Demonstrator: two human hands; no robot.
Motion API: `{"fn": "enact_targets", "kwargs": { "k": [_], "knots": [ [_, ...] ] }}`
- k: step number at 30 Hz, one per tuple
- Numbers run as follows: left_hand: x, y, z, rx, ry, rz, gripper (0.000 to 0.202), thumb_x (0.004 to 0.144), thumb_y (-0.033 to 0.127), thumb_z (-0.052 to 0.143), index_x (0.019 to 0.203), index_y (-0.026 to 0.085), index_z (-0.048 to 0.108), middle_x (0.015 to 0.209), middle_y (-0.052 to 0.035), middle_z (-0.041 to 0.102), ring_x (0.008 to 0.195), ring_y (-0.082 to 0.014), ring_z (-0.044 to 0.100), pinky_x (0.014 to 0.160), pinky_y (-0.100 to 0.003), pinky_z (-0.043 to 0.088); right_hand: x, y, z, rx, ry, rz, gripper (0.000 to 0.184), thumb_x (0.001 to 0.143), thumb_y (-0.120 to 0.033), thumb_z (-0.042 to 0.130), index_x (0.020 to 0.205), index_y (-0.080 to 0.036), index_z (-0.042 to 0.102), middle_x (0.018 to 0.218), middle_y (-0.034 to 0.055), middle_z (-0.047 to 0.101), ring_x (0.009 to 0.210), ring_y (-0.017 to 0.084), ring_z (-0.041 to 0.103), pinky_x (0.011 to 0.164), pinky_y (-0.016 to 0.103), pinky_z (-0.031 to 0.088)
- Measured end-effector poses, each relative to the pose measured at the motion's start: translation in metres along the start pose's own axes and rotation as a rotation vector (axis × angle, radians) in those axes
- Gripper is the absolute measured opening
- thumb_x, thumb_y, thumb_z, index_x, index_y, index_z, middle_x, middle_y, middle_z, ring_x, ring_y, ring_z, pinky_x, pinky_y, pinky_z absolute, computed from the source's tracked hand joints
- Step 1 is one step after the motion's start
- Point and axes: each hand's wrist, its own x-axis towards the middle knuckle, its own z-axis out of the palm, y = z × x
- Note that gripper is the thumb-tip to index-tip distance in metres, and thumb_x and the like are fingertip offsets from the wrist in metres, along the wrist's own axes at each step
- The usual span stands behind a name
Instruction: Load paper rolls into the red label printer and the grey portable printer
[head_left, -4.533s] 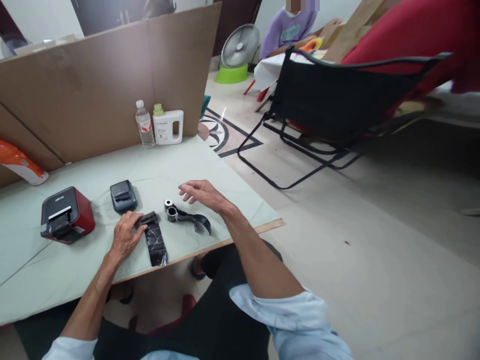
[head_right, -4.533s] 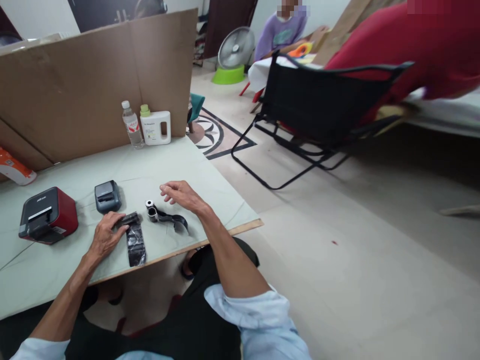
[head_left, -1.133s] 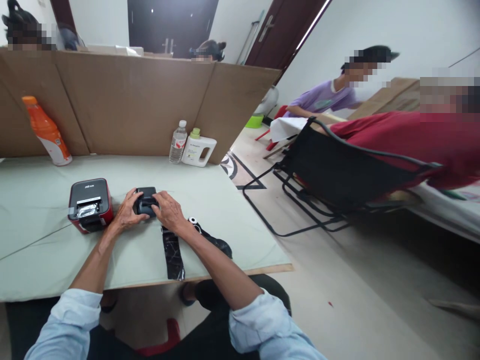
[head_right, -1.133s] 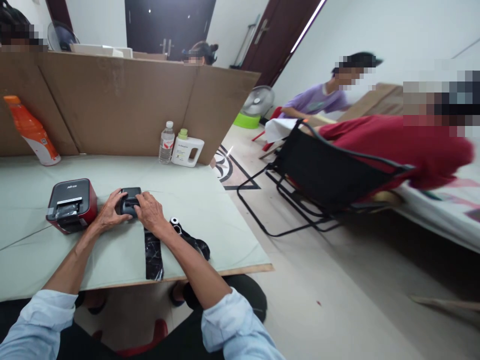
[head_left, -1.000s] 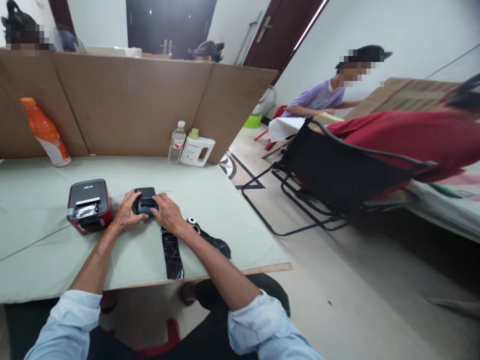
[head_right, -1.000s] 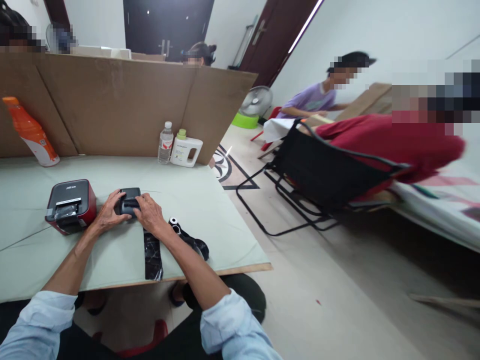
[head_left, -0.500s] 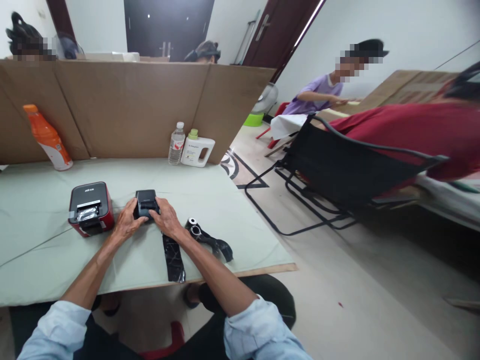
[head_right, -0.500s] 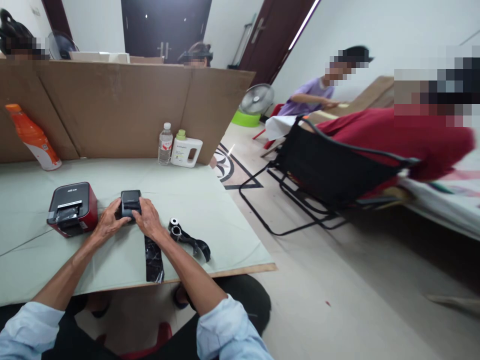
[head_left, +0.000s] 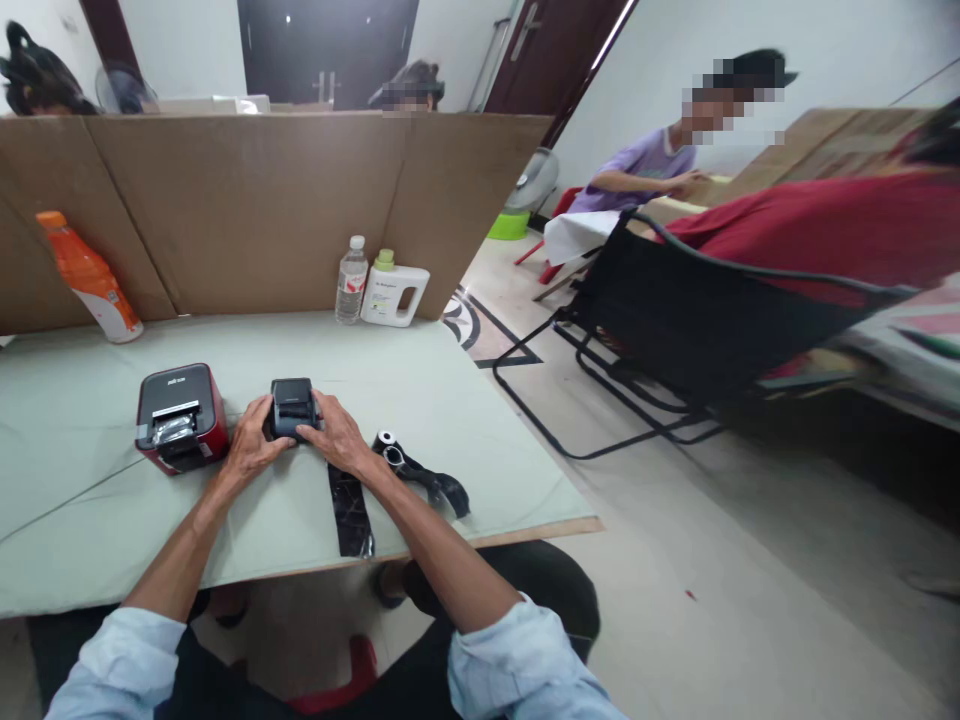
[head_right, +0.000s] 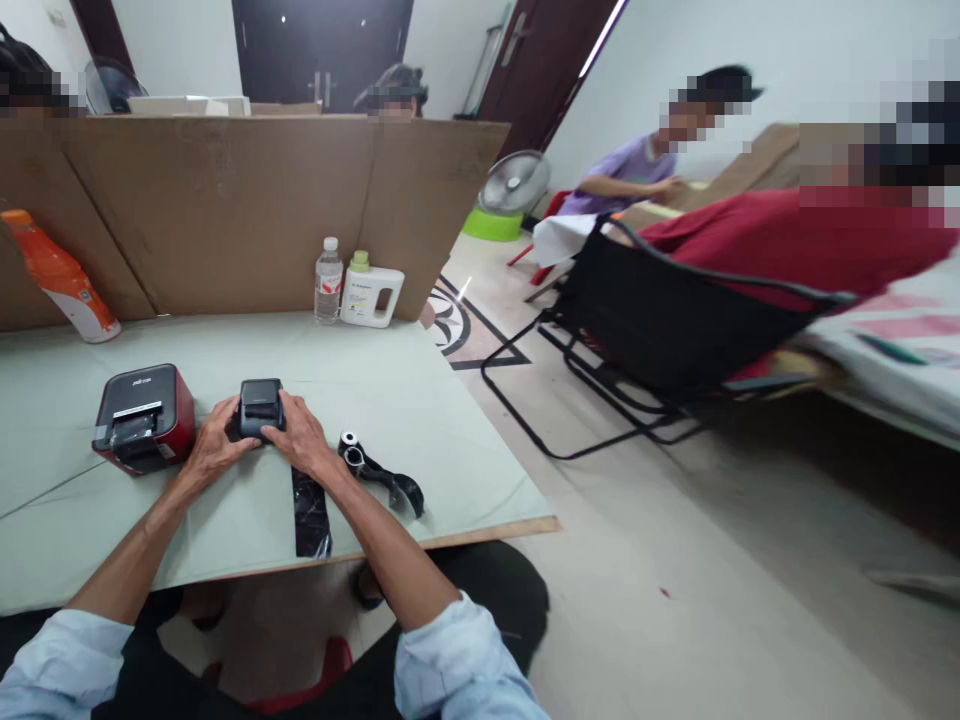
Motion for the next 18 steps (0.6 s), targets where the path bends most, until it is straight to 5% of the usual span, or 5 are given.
{"fn": "enact_targets", "kwargs": {
  "k": [4, 10, 13, 18],
  "knots": [
    [0.001, 0.002, -0.002, -0.024, 0.007, 0.024, 0.084, 0.075, 0.04, 0.083, 0.15, 0.019, 0.05, 0.149, -0.0176, 0.056, 0.138, -0.0376, 0.056, 0.117, -0.055, 0.047, -0.019, -0.007, -0.017, -0.181, -0.026, -0.029, 0.062, 0.096, -0.036, 0.068, 0.152, -0.02, 0.044, 0.136, 0.0149, 0.058, 0.125, 0.029, 0.057, 0.104, 0.043, 0.05],
    [0.003, 0.006, -0.004, -0.01, 0.004, 0.015, 0.084, 0.075, 0.04, 0.083, 0.149, 0.02, 0.051, 0.147, -0.0153, 0.056, 0.137, -0.0365, 0.056, 0.118, -0.052, 0.046, -0.042, -0.025, -0.033, -0.504, -0.212, -0.004, 0.018, 0.1, -0.025, 0.061, 0.114, -0.016, 0.067, 0.122, 0.0156, 0.065, 0.119, 0.03, 0.06, 0.097, 0.04, 0.051],
    [0.002, 0.007, -0.003, 0.003, 0.008, 0.009, 0.083, 0.075, 0.041, 0.083, 0.148, 0.02, 0.051, 0.145, -0.0143, 0.057, 0.134, -0.0357, 0.058, 0.116, -0.051, 0.048, -0.041, -0.027, -0.037, -0.557, -0.261, 0.015, 0.015, 0.101, -0.017, 0.056, 0.104, -0.016, 0.07, 0.116, 0.0151, 0.068, 0.116, 0.03, 0.062, 0.095, 0.038, 0.052],
    [0.002, 0.002, 0.0, 0.023, 0.025, 0.002, 0.084, 0.072, 0.042, 0.085, 0.147, 0.02, 0.052, 0.145, -0.0146, 0.058, 0.134, -0.0362, 0.057, 0.116, -0.052, 0.047, -0.03, -0.022, -0.039, -0.453, -0.103, 0.003, 0.026, 0.099, -0.024, 0.063, 0.124, -0.017, 0.065, 0.124, 0.0155, 0.066, 0.117, 0.03, 0.062, 0.097, 0.04, 0.053]
  ]
}}
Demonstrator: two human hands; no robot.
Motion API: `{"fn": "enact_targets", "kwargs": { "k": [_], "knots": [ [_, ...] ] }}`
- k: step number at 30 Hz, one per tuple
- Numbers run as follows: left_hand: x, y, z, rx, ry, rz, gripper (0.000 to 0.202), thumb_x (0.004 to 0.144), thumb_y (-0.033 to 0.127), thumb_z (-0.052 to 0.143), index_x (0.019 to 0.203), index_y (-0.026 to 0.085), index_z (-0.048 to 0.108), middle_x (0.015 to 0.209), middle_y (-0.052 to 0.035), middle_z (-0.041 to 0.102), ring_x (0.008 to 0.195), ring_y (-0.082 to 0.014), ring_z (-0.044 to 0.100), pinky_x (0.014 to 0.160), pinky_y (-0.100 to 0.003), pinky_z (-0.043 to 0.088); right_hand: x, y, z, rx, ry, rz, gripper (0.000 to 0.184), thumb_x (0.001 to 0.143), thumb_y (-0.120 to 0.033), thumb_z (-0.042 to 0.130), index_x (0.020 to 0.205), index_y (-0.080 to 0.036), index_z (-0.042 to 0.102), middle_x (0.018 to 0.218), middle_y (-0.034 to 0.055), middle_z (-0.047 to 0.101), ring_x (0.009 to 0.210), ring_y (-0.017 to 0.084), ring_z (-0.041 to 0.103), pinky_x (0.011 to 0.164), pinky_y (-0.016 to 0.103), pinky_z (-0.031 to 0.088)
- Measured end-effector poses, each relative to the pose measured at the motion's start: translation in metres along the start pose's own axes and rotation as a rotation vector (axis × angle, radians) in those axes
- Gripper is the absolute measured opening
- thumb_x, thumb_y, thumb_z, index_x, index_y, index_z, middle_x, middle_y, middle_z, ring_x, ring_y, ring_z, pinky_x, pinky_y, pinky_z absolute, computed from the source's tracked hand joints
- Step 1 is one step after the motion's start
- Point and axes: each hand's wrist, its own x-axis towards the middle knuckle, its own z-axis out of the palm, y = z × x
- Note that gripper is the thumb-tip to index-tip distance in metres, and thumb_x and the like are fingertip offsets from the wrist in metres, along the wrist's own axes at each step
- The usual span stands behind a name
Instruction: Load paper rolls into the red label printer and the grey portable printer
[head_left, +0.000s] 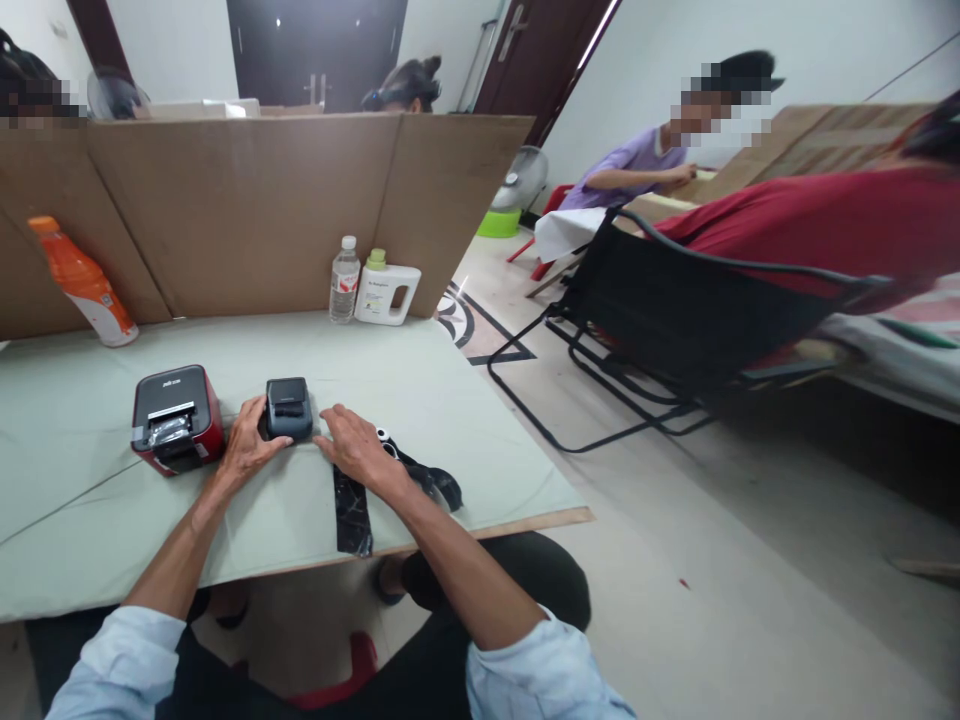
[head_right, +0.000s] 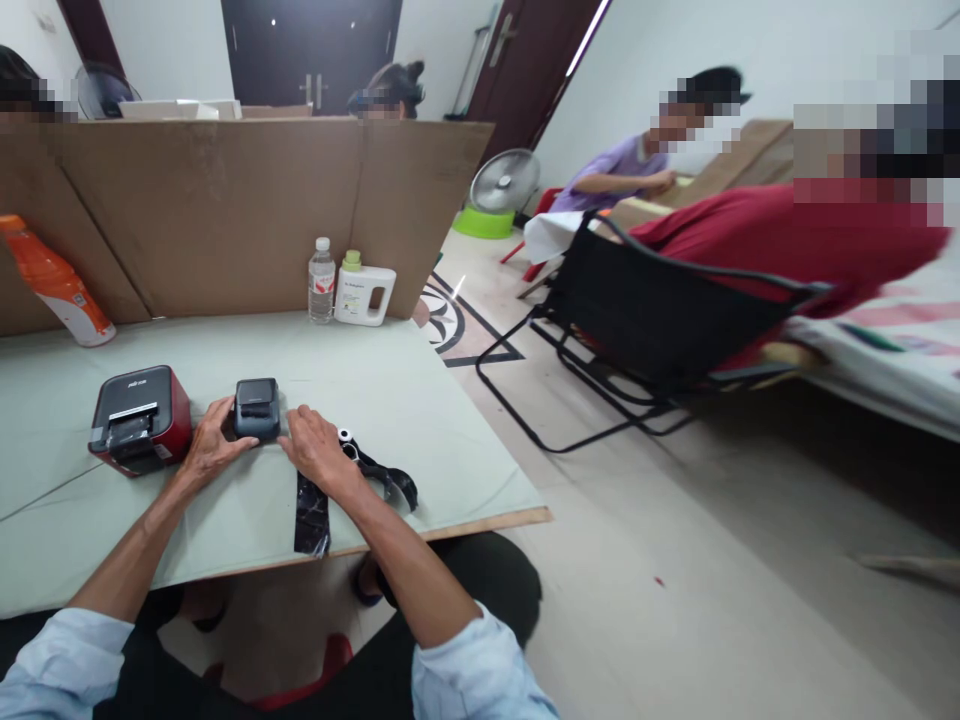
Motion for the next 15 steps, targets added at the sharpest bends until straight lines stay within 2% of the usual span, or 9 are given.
{"fn": "enact_targets", "kwargs": {
  "k": [3, 6, 10, 15],
  "knots": [
    [0.001, -0.006, 0.002, 0.031, 0.007, 0.006, 0.086, 0.07, 0.044, 0.087, 0.145, 0.02, 0.054, 0.145, -0.0155, 0.058, 0.135, -0.0374, 0.057, 0.116, -0.054, 0.046, 0.018, 0.003, 0.006, 0.131, 0.128, -0.095, 0.047, 0.098, -0.027, 0.066, 0.143, -0.019, 0.054, 0.138, 0.016, 0.059, 0.126, 0.029, 0.057, 0.102, 0.042, 0.052],
    [0.002, -0.012, 0.005, 0.077, 0.014, 0.002, 0.088, 0.067, 0.047, 0.089, 0.143, 0.019, 0.056, 0.144, -0.0165, 0.059, 0.134, -0.0391, 0.057, 0.116, -0.055, 0.047, 0.04, 0.007, 0.017, 0.216, 0.149, -0.166, 0.055, 0.095, -0.026, 0.069, 0.147, -0.021, 0.052, 0.149, 0.0159, 0.052, 0.134, 0.029, 0.053, 0.108, 0.045, 0.05],
    [0.001, -0.017, 0.007, 0.118, 0.028, 0.001, 0.086, 0.066, 0.048, 0.089, 0.141, 0.02, 0.058, 0.141, -0.0152, 0.061, 0.131, -0.0393, 0.058, 0.113, -0.056, 0.048, 0.06, 0.009, 0.027, 0.25, 0.174, -0.168, 0.044, 0.094, -0.025, 0.072, 0.137, -0.021, 0.064, 0.141, 0.0138, 0.057, 0.129, 0.028, 0.056, 0.107, 0.044, 0.051],
    [0.0, -0.02, 0.01, 0.128, 0.03, 0.012, 0.085, 0.066, 0.049, 0.088, 0.14, 0.019, 0.058, 0.137, -0.0156, 0.063, 0.128, -0.0389, 0.06, 0.112, -0.054, 0.049, 0.066, 0.004, 0.024, 0.18, 0.216, -0.189, 0.024, 0.094, -0.024, 0.072, 0.118, -0.021, 0.073, 0.131, 0.0119, 0.062, 0.121, 0.027, 0.058, 0.103, 0.041, 0.052]
  ]
}}
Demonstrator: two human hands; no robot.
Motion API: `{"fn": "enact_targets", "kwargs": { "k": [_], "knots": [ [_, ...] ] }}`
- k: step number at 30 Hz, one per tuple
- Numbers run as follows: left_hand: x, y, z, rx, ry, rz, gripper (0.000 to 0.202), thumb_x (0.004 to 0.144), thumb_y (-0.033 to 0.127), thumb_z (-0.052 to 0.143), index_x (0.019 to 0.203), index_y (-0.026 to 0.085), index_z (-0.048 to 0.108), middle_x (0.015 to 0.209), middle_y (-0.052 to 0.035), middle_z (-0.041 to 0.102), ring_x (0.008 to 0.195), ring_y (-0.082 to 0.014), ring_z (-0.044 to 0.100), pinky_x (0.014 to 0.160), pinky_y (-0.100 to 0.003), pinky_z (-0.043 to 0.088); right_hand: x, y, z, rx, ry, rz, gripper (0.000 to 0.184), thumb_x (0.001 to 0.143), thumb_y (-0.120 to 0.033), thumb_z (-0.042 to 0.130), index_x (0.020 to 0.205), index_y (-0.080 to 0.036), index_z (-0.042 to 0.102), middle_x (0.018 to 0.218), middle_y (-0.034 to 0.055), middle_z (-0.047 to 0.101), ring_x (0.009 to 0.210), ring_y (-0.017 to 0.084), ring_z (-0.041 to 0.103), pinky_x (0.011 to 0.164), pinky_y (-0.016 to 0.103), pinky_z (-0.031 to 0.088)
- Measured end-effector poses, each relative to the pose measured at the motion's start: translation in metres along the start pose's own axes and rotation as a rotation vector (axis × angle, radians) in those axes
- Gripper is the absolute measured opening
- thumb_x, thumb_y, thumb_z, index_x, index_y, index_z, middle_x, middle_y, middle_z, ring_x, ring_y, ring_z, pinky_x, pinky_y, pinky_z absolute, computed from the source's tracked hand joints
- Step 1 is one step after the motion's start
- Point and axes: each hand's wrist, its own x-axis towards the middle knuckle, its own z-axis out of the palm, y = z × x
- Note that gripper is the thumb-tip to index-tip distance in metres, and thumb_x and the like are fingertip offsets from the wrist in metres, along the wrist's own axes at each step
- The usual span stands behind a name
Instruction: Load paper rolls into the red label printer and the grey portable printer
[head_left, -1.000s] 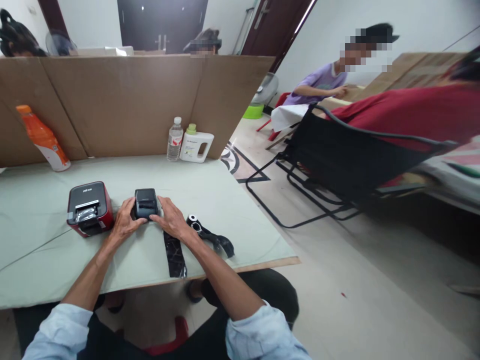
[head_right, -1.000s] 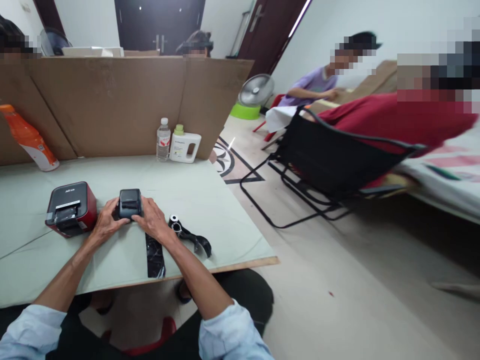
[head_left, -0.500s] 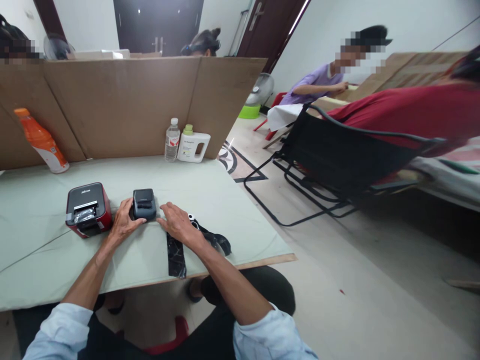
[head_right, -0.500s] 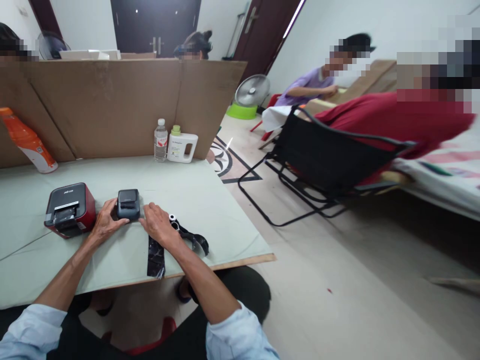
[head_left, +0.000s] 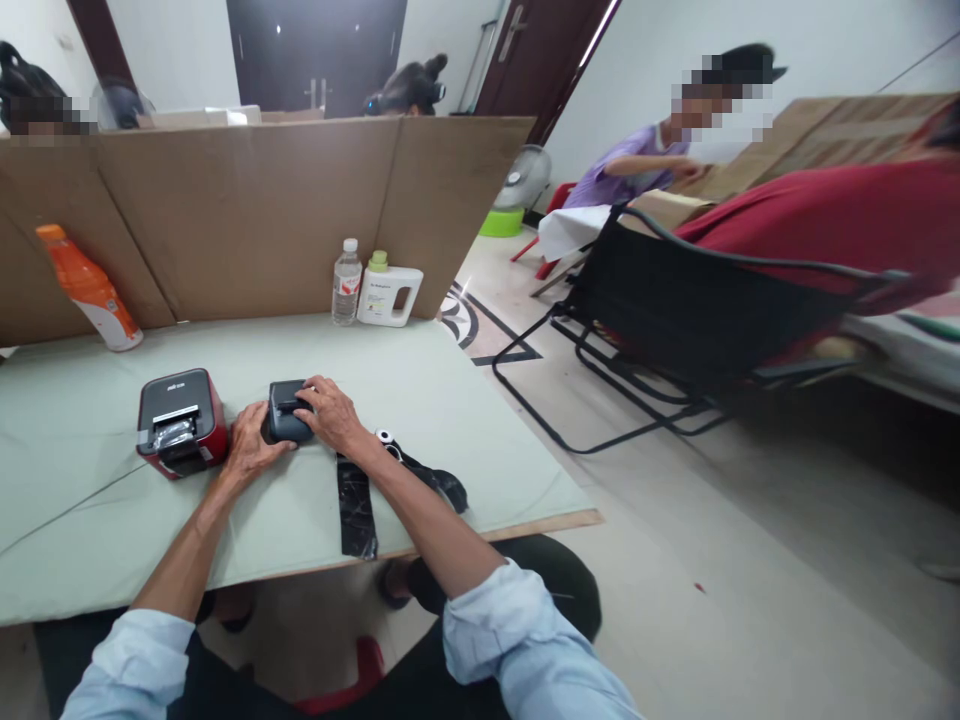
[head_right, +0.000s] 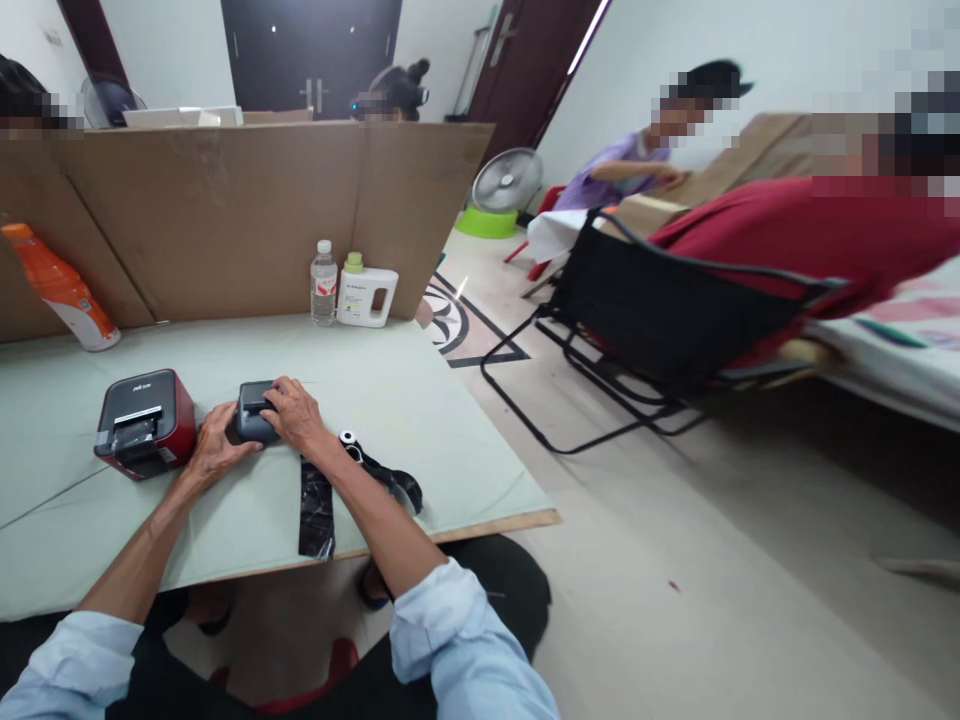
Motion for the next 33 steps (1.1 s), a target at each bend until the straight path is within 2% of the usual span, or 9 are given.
{"fn": "enact_targets", "kwargs": {
  "k": [7, 12, 18, 28, 33],
  "knots": [
    [0.0, -0.001, -0.001, -0.001, -0.008, -0.001, 0.084, 0.067, 0.052, 0.088, 0.139, 0.02, 0.059, 0.135, -0.0148, 0.064, 0.127, -0.038, 0.061, 0.112, -0.054, 0.049, 0.006, -0.008, 0.004, -0.092, 0.027, -0.001, 0.013, 0.101, -0.022, 0.062, 0.111, -0.022, 0.071, 0.117, 0.0096, 0.066, 0.11, 0.025, 0.057, 0.095, 0.037, 0.05],
    [0.0, 0.001, -0.002, 0.013, -0.028, -0.014, 0.084, 0.066, 0.052, 0.088, 0.138, 0.019, 0.059, 0.135, -0.0154, 0.065, 0.126, -0.0382, 0.062, 0.111, -0.053, 0.05, 0.01, -0.013, 0.002, -0.106, -0.003, 0.021, 0.016, 0.101, -0.018, 0.059, 0.113, -0.02, 0.069, 0.117, 0.0101, 0.066, 0.111, 0.025, 0.058, 0.096, 0.036, 0.049],
    [0.0, 0.004, -0.003, 0.012, -0.027, -0.031, 0.083, 0.066, 0.05, 0.088, 0.137, 0.019, 0.06, 0.135, -0.0156, 0.065, 0.126, -0.0393, 0.062, 0.111, -0.054, 0.049, 0.017, -0.015, 0.002, -0.104, -0.042, 0.011, 0.014, 0.101, -0.022, 0.061, 0.113, -0.022, 0.069, 0.117, 0.0099, 0.067, 0.112, 0.026, 0.059, 0.095, 0.036, 0.048],
    [0.0, 0.009, -0.007, -0.003, -0.051, -0.035, 0.082, 0.066, 0.049, 0.088, 0.137, 0.019, 0.06, 0.136, -0.0155, 0.066, 0.126, -0.0392, 0.062, 0.11, -0.054, 0.049, 0.014, -0.016, 0.008, -0.073, -0.011, 0.014, 0.021, 0.108, -0.021, 0.048, 0.109, -0.02, 0.069, 0.112, 0.0094, 0.07, 0.107, 0.022, 0.061, 0.095, 0.033, 0.046],
    [0.0, 0.007, -0.005, 0.002, -0.042, -0.036, 0.083, 0.065, 0.049, 0.089, 0.136, 0.018, 0.06, 0.134, -0.0162, 0.065, 0.126, -0.0394, 0.061, 0.111, -0.054, 0.049, 0.016, -0.015, 0.008, -0.062, -0.033, -0.028, 0.014, 0.102, -0.027, 0.063, 0.113, -0.02, 0.068, 0.115, 0.0091, 0.069, 0.111, 0.023, 0.06, 0.095, 0.033, 0.046]
  ]
}}
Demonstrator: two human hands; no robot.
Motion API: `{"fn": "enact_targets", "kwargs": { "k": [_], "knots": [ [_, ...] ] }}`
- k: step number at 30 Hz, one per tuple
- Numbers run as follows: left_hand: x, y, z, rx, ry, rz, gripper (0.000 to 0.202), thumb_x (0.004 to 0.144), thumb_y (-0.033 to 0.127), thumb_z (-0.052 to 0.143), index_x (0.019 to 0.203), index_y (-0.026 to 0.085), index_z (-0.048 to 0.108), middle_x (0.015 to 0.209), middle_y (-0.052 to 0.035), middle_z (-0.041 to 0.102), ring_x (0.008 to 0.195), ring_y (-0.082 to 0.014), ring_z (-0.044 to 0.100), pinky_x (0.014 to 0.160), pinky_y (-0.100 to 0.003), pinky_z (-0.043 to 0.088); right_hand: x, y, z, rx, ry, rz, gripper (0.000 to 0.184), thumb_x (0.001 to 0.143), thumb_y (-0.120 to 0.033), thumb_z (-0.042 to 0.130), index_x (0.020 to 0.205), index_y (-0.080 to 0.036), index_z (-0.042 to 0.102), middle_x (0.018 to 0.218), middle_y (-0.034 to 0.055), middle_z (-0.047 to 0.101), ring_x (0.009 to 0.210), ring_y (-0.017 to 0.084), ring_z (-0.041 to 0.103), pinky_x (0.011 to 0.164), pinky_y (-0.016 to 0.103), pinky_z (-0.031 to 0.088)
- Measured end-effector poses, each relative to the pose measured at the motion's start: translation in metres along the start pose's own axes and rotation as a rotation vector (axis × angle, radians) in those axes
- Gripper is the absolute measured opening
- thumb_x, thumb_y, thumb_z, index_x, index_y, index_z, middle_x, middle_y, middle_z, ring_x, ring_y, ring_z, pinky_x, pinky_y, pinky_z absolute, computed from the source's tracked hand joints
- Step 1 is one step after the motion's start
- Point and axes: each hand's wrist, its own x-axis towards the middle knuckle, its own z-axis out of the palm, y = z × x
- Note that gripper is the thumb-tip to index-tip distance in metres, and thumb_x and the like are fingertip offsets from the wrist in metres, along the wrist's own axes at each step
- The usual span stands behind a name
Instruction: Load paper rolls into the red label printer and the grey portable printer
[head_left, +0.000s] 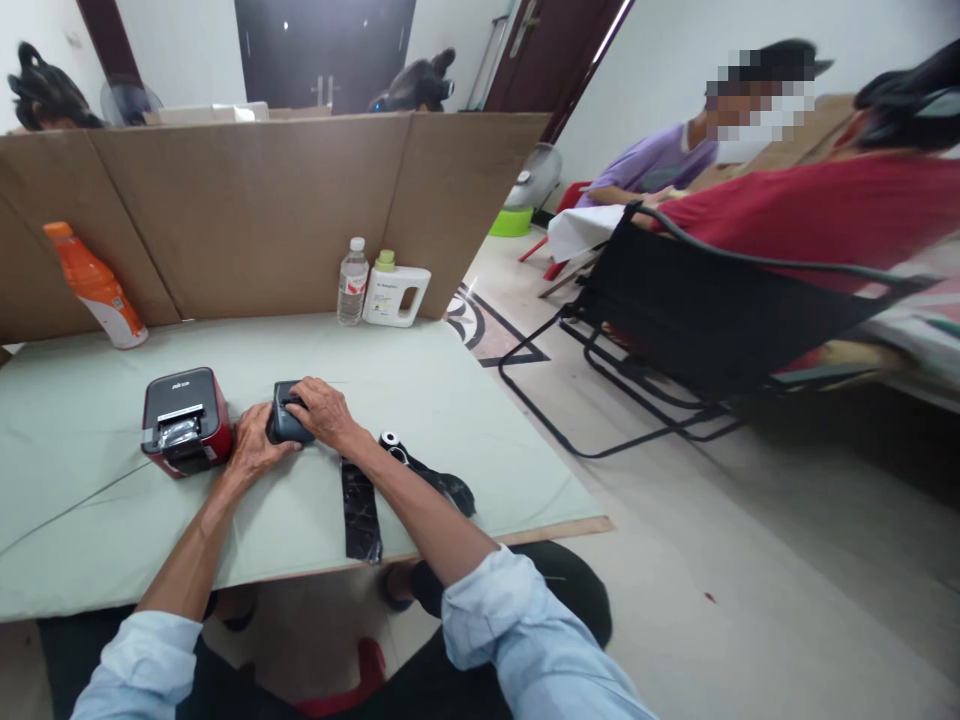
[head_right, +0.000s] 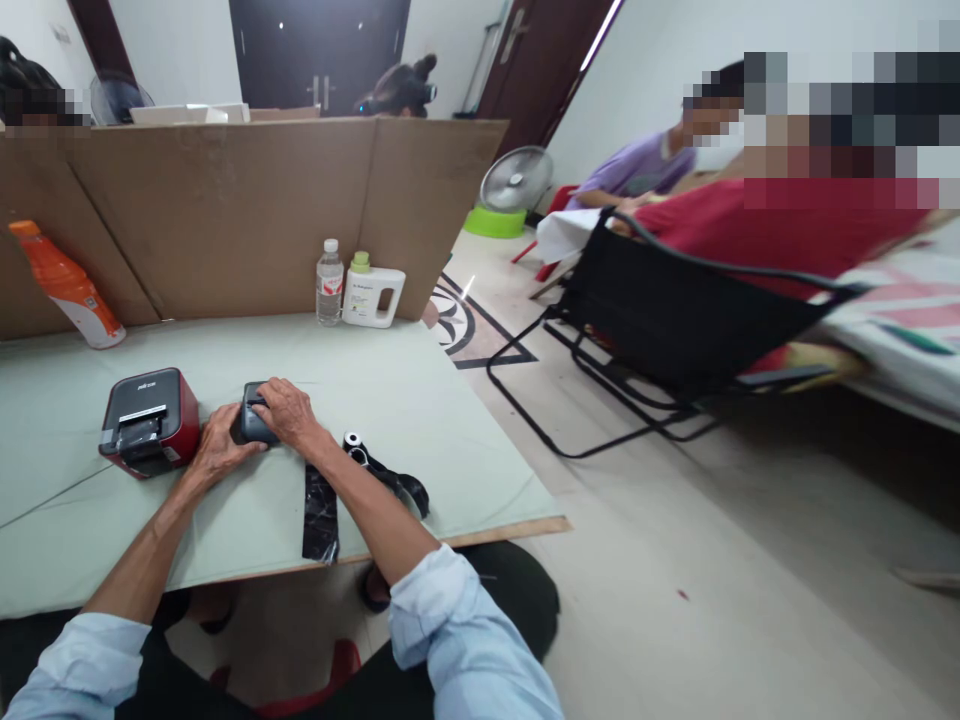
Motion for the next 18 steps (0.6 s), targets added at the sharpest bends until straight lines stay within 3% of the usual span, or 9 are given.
{"fn": "enact_targets", "kwargs": {
  "k": [5, 12, 18],
  "knots": [
    [-0.0013, -0.0009, 0.0001, 0.034, 0.032, -0.041, 0.087, 0.061, 0.053, 0.091, 0.136, 0.02, 0.059, 0.133, -0.0149, 0.063, 0.126, -0.0409, 0.058, 0.109, -0.055, 0.049, 0.0036, 0.0012, -0.0019, 0.017, -0.025, -0.023, 0.013, 0.099, -0.029, 0.069, 0.111, -0.023, 0.07, 0.113, 0.0076, 0.068, 0.11, 0.023, 0.06, 0.093, 0.033, 0.047],
    [-0.001, 0.0013, -0.0008, 0.082, 0.058, -0.033, 0.089, 0.059, 0.058, 0.091, 0.132, 0.02, 0.059, 0.127, -0.0144, 0.063, 0.125, -0.0414, 0.056, 0.111, -0.058, 0.046, 0.0046, -0.0012, 0.0007, -0.032, -0.009, 0.012, 0.015, 0.105, -0.027, 0.057, 0.104, -0.022, 0.072, 0.109, 0.0083, 0.07, 0.105, 0.022, 0.061, 0.091, 0.032, 0.046],
    [-0.0008, 0.0003, -0.0023, 0.023, 0.014, -0.01, 0.084, 0.064, 0.056, 0.089, 0.135, 0.021, 0.061, 0.136, -0.0151, 0.062, 0.129, -0.0401, 0.058, 0.111, -0.055, 0.048, 0.0031, -0.0005, 0.0031, -0.029, 0.002, 0.009, 0.019, 0.108, -0.026, 0.052, 0.107, -0.022, 0.071, 0.111, 0.0089, 0.069, 0.106, 0.022, 0.061, 0.093, 0.032, 0.046]
  ]
}}
